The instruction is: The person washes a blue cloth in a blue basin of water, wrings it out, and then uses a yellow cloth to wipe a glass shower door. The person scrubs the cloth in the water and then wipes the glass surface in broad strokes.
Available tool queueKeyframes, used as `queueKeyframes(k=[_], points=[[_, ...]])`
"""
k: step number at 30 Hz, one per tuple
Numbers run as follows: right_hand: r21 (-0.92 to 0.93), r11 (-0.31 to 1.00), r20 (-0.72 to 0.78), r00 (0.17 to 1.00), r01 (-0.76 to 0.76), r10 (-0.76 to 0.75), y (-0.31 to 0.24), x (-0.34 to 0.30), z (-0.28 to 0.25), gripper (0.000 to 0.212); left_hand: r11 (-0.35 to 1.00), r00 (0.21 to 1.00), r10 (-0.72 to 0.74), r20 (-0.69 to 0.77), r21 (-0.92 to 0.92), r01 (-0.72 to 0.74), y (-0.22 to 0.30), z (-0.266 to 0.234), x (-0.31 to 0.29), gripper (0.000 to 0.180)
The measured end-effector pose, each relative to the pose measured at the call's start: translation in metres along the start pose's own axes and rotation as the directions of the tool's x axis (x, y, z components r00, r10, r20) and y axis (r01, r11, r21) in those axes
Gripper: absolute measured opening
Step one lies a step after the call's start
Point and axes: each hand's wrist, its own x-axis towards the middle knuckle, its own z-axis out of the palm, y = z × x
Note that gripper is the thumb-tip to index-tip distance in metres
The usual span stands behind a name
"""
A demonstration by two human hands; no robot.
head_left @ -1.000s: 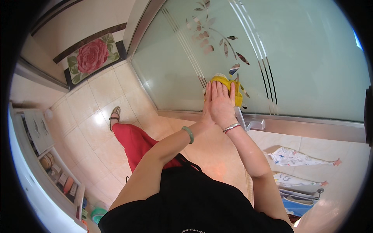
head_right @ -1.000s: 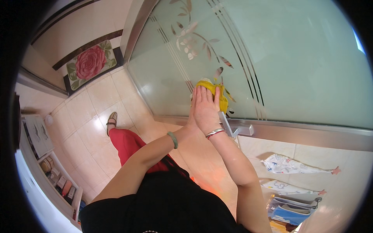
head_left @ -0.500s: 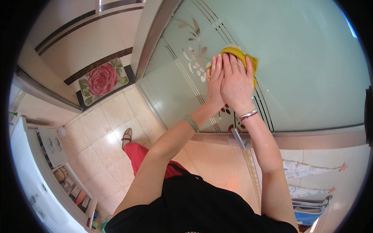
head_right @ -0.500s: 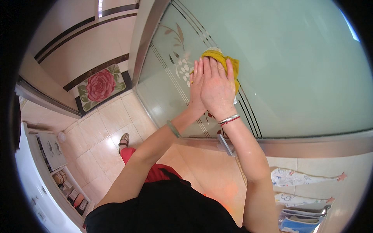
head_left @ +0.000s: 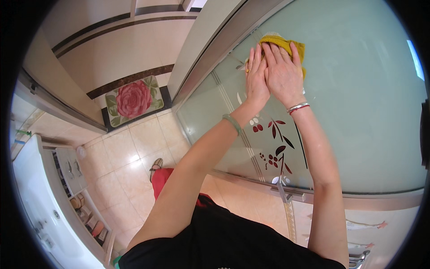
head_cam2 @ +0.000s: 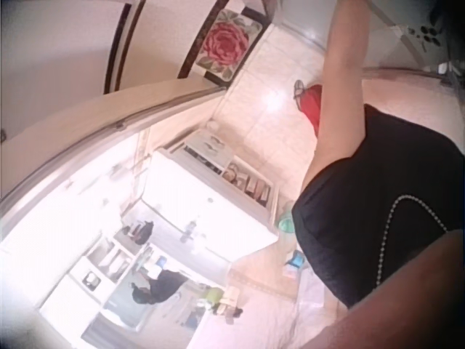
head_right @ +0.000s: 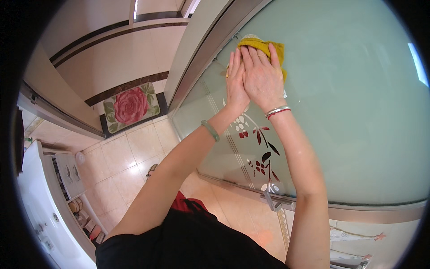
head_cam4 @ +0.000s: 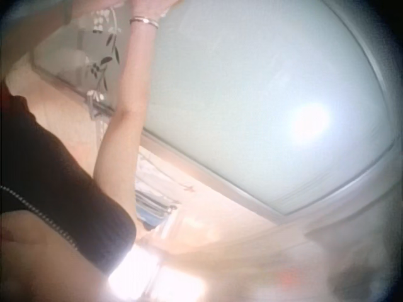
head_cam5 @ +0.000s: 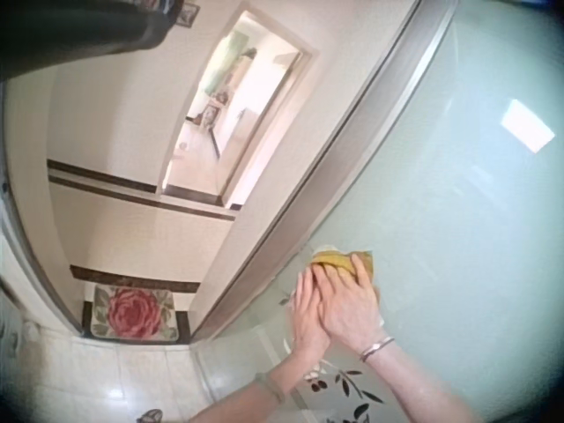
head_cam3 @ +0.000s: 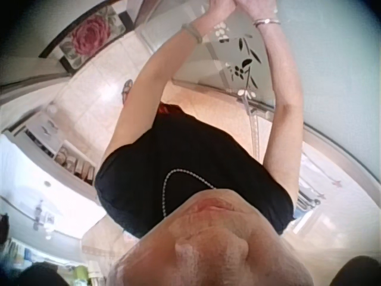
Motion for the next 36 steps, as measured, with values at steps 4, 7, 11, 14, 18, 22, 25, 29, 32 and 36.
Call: queueKeyframes(k=[4, 7, 11, 14, 18, 22, 25, 29, 32, 36], points=[[-0.066, 0.997, 0.062, 0.997, 0.042, -0.038, -0.011, 0.017, 0.015, 0.046, 0.997, 1.0, -0.014, 0.01, 0.074, 0.013, -0.026, -0.012, 0.005, 0.049], [-0.054, 0.996, 0.139, 0.988, 0.071, -0.063, -0.024, 0.018, 0.033, 0.047, 0.994, 0.995, -0.09, 0.034, 0.062, 0.088, -0.044, -0.021, -0.005, 0.047], [0.038, 0.991, 0.209, 0.968, 0.131, -0.137, -0.054, 0.016, 0.072, 0.048, 0.899, 0.955, -0.296, 0.012, -0.334, 0.282, -0.084, -0.034, -0.028, 0.045], [0.107, 0.969, 0.29, 0.925, 0.223, -0.246, -0.084, -0.001, 0.111, 0.047, 0.938, 0.937, -0.345, -0.057, -0.04, 0.343, -0.126, -0.043, -0.064, 0.051], [0.152, 0.917, 0.399, 0.826, 0.37, -0.399, -0.133, -0.013, 0.169, 0.048, 0.823, 0.859, -0.497, -0.121, -0.379, 0.423, -0.183, -0.061, -0.105, 0.052], [0.141, 0.891, 0.438, 0.78, 0.432, -0.447, -0.161, -0.029, 0.203, 0.047, 0.875, 0.867, -0.484, -0.118, -0.058, 0.481, -0.209, -0.075, -0.135, 0.055], [0.145, 0.881, 0.433, 0.772, 0.45, -0.465, -0.174, -0.025, 0.219, 0.045, 0.838, 0.837, -0.523, -0.159, -0.273, 0.472, -0.228, -0.076, -0.133, 0.057], [0.173, 0.869, 0.43, 0.758, 0.464, -0.491, -0.194, -0.031, 0.243, 0.045, 0.824, 0.814, -0.55, -0.185, -0.28, 0.493, -0.263, -0.078, -0.147, 0.061], [0.157, 0.856, 0.442, 0.74, 0.493, -0.508, -0.21, -0.047, 0.256, 0.045, 0.824, 0.819, -0.541, -0.189, -0.315, 0.471, -0.287, -0.082, -0.17, 0.064], [0.224, 0.842, 0.528, 0.665, 0.491, -0.528, -0.236, -0.09, 0.264, 0.046, 0.832, 0.821, -0.546, -0.165, -0.221, 0.509, -0.296, -0.089, -0.225, 0.059]])
